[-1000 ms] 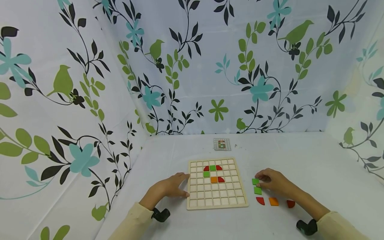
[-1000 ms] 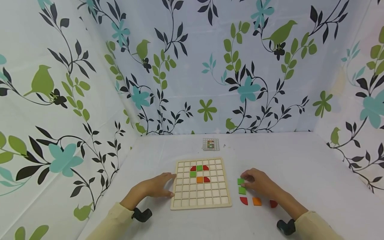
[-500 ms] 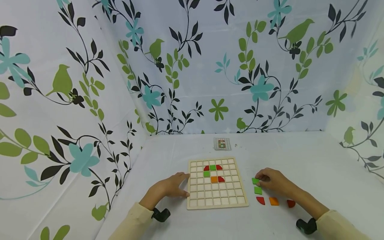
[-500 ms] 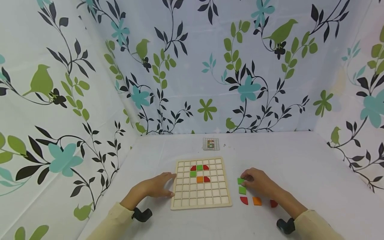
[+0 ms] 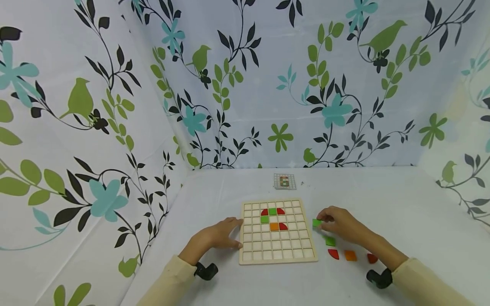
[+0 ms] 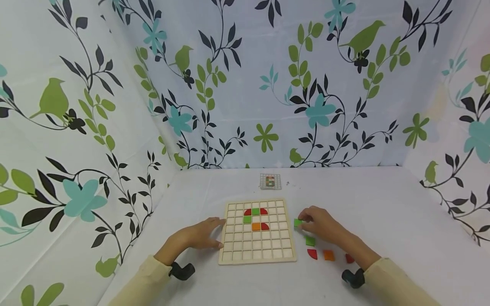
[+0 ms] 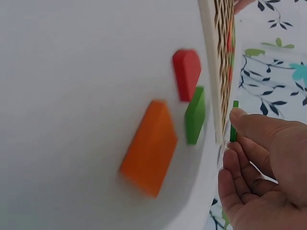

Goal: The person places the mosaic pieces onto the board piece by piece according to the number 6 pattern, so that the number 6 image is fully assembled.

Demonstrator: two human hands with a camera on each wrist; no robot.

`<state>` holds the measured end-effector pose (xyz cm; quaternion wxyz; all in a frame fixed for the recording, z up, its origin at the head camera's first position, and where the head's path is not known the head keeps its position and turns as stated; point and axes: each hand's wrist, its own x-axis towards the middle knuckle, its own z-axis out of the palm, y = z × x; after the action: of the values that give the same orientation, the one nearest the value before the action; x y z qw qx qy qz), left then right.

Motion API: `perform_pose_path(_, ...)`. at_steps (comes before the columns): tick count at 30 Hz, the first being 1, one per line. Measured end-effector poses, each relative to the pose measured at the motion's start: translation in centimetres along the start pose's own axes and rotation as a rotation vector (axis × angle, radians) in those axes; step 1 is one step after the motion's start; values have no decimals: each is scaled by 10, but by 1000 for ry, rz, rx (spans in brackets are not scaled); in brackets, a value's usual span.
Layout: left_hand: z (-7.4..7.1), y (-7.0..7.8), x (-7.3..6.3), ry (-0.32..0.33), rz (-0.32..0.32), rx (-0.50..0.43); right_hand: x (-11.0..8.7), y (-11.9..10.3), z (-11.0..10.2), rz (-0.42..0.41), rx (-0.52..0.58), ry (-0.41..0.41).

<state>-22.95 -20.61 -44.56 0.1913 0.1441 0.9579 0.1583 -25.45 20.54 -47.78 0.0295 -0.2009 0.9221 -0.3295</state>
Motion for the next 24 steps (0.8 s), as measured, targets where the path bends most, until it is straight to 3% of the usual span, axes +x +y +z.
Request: perform_pose_path(24,0,2,-3,1,-6,1,49,-81,49,-112,5,-82)
